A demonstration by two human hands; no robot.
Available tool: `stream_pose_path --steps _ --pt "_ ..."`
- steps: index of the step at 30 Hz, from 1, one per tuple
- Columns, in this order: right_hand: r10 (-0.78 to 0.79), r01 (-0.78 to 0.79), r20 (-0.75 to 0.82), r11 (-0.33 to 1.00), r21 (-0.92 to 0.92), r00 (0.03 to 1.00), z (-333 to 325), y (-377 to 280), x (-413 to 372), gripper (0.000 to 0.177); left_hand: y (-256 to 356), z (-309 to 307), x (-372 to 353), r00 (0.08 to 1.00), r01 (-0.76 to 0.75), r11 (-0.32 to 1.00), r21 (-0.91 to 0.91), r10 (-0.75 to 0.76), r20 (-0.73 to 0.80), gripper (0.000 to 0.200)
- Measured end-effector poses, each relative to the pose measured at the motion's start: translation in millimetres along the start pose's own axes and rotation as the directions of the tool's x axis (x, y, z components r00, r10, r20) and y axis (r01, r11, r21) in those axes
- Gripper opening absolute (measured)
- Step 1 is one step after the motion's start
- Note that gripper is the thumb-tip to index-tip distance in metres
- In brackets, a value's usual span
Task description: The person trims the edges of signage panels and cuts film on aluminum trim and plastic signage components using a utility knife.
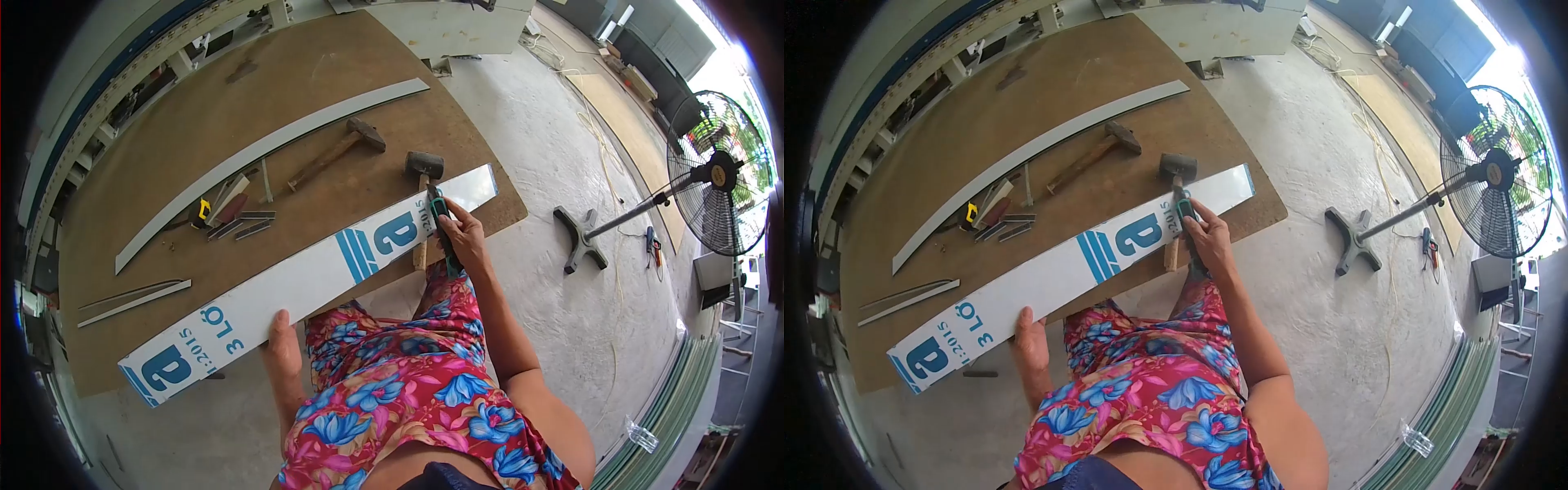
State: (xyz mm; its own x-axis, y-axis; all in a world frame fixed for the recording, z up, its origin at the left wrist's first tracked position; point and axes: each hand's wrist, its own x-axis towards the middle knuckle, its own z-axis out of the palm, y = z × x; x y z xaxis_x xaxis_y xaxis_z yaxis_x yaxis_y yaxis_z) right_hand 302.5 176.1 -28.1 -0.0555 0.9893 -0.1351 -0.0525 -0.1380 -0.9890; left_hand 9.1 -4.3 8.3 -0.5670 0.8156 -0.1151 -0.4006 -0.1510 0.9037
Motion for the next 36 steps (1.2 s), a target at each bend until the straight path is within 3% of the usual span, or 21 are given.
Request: stream_pose_path --steps 5,11,17,24,31,36 --pt "0.024 -0.024 0.0 0.999 -0.027 1.0 9.9 -5.6 -7.6 0.044 5.0 0.4 -0.9 0.999 0.041 0.999 0.02 -0.04 -0.022 0.057" --pt "0.0 0.002 0.028 0.998 -0.069 1.0 14.3 -18.4 -19.5 0.044 -1.7 2.0 5.2 0.999 0.002 0.993 -0.122 0.003 0.037 0.055" --pt "-0.001 -0.004 0.049 0.995 0.103 0.999 10.6 -10.5 -20.4 0.04 -11.8 -6.7 17.0 0.993 -0.021 0.995 -0.098 0.032 0.113 0.051" --pt "-0.026 0.029 0.103 0.999 -0.027 0.994 18.2 -10.6 -17.5 0.04 -4.9 -3.8 30.8 0.985 0.016 0.995 -0.099 0.001 0.175 0.041" --pt "-0.075 0.101 0.209 0.988 -0.115 0.975 35.2 -16.5 -33.9 0.04 -12.3 8.8 40.5 0.977 0.078 0.925 -0.371 0.003 0.213 0.043" --pt "-0.129 0.141 0.276 0.99 -0.025 0.952 54.2 -12.4 -40.8 0.043 -4.7 19.8 39.3 0.998 0.06 0.868 -0.493 -0.045 0.042 0.042"
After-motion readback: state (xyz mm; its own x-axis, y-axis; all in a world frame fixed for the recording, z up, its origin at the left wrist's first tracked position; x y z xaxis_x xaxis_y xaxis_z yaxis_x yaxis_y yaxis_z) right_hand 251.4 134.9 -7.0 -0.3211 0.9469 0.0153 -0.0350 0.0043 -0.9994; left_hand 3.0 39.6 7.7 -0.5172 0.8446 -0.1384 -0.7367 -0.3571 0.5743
